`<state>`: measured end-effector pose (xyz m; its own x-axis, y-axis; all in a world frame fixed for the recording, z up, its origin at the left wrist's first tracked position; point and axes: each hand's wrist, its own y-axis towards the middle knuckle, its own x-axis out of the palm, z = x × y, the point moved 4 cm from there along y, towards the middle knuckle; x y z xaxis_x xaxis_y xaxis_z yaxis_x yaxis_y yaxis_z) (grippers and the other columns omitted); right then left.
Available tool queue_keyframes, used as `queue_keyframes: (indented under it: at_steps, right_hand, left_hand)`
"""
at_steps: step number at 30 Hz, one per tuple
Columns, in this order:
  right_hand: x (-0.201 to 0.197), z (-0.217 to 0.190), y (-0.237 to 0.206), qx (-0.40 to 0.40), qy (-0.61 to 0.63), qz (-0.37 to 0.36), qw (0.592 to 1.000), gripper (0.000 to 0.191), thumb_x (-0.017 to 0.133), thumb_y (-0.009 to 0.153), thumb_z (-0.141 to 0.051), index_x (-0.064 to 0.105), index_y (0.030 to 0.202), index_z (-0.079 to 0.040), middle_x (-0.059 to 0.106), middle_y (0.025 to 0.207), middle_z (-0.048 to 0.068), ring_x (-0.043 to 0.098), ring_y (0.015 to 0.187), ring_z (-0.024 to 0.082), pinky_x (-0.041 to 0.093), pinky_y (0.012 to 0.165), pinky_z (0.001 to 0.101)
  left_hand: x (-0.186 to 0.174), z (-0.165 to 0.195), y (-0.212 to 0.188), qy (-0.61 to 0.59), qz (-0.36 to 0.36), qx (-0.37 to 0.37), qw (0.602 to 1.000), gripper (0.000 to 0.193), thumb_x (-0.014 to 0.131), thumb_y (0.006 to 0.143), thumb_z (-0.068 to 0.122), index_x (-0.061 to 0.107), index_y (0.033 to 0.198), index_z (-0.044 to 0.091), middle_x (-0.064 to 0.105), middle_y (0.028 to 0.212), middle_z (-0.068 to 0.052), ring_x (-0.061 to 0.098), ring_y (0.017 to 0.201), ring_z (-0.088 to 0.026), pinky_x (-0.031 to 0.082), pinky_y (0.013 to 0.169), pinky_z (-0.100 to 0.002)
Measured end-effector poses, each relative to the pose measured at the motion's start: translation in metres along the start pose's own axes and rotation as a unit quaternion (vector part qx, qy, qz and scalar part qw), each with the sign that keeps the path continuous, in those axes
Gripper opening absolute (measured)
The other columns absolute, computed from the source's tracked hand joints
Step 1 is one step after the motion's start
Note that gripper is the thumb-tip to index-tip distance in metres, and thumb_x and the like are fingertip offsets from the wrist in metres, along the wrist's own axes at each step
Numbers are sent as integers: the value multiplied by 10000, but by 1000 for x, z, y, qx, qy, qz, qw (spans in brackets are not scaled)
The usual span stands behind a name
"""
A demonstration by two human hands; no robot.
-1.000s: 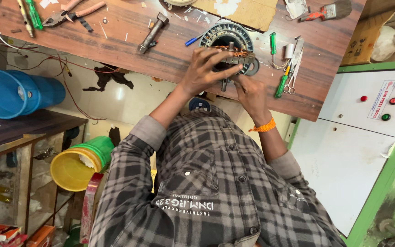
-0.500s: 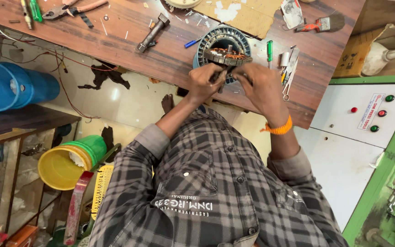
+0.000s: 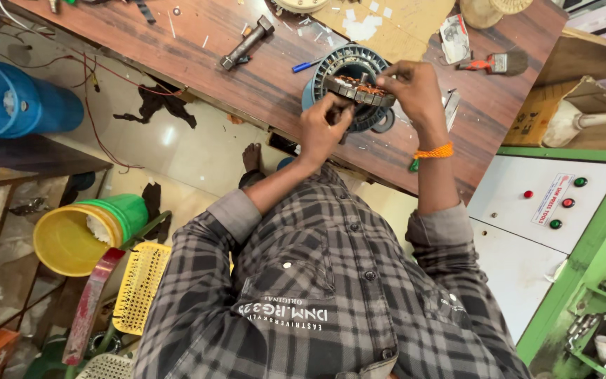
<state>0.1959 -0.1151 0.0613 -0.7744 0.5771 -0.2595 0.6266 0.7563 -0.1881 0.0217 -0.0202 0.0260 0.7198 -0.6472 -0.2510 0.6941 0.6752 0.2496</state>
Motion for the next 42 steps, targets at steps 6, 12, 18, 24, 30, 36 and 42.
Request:
queue_keyframes:
  at_steps: [6,12,18,24,30,36,42]
  right_hand:
    - [-25,23,-35,104,178,31,978,96,768,946,-72,712,959,6,518,650,-75,351,492,8,218,450,224]
    - [-10,6,-66,-9,115,38,993,70,736,983,-47,732,1019,13,651,805,-43,521,677,21,400,609,227]
    - [21,-8,-97,-136,-254,106,952,65,763,923,-68,749,986,-67,693,807,111,638,687,232,492,618,352]
    - [39,7,-98,-198,-324,128,916,86,739,949,-42,741,1034,-42,726,858,134,703,723,301,524,614,399]
    - [35,-3,-112,-215,-261,123,933,110,751,939,-24,747,1043,-58,737,911,116,726,768,266,557,658,360]
    - [13,-44,-117,-190,-307,98,927,90,788,925,-54,772,1013,-67,736,863,113,691,691,264,521,610,373]
    - [15,-67,-79,-215,-308,88,922,64,786,977,-96,751,1027,-79,719,847,101,688,710,229,503,615,349]
  left_hand:
    - [-12,19,16,227,-46,330,915,620,820,858,175,531,1400,256,659,1278,14,591,1115,-234,422,945,-397]
    - [-16,13,49,135,-219,315,914,779,863,851,113,489,1522,240,684,1344,44,604,1044,-206,440,915,-380]
    - [-12,9,45,117,-197,289,930,752,835,852,70,487,1491,258,679,1309,40,613,1082,-208,453,947,-378]
    - [-2,5,27,227,-181,401,869,488,768,934,200,624,1380,337,529,1442,35,471,1299,-204,415,1081,-422]
    - [-5,6,10,246,-60,457,853,240,808,964,339,720,1186,308,526,1372,68,410,1289,-178,361,1057,-424]
    - [-5,10,9,197,-67,343,916,154,853,927,197,720,907,122,631,793,-5,597,734,-193,440,685,-375]
    - [-8,8,7,51,-23,148,987,197,797,911,111,631,827,47,623,691,-79,627,564,-171,474,518,-334]
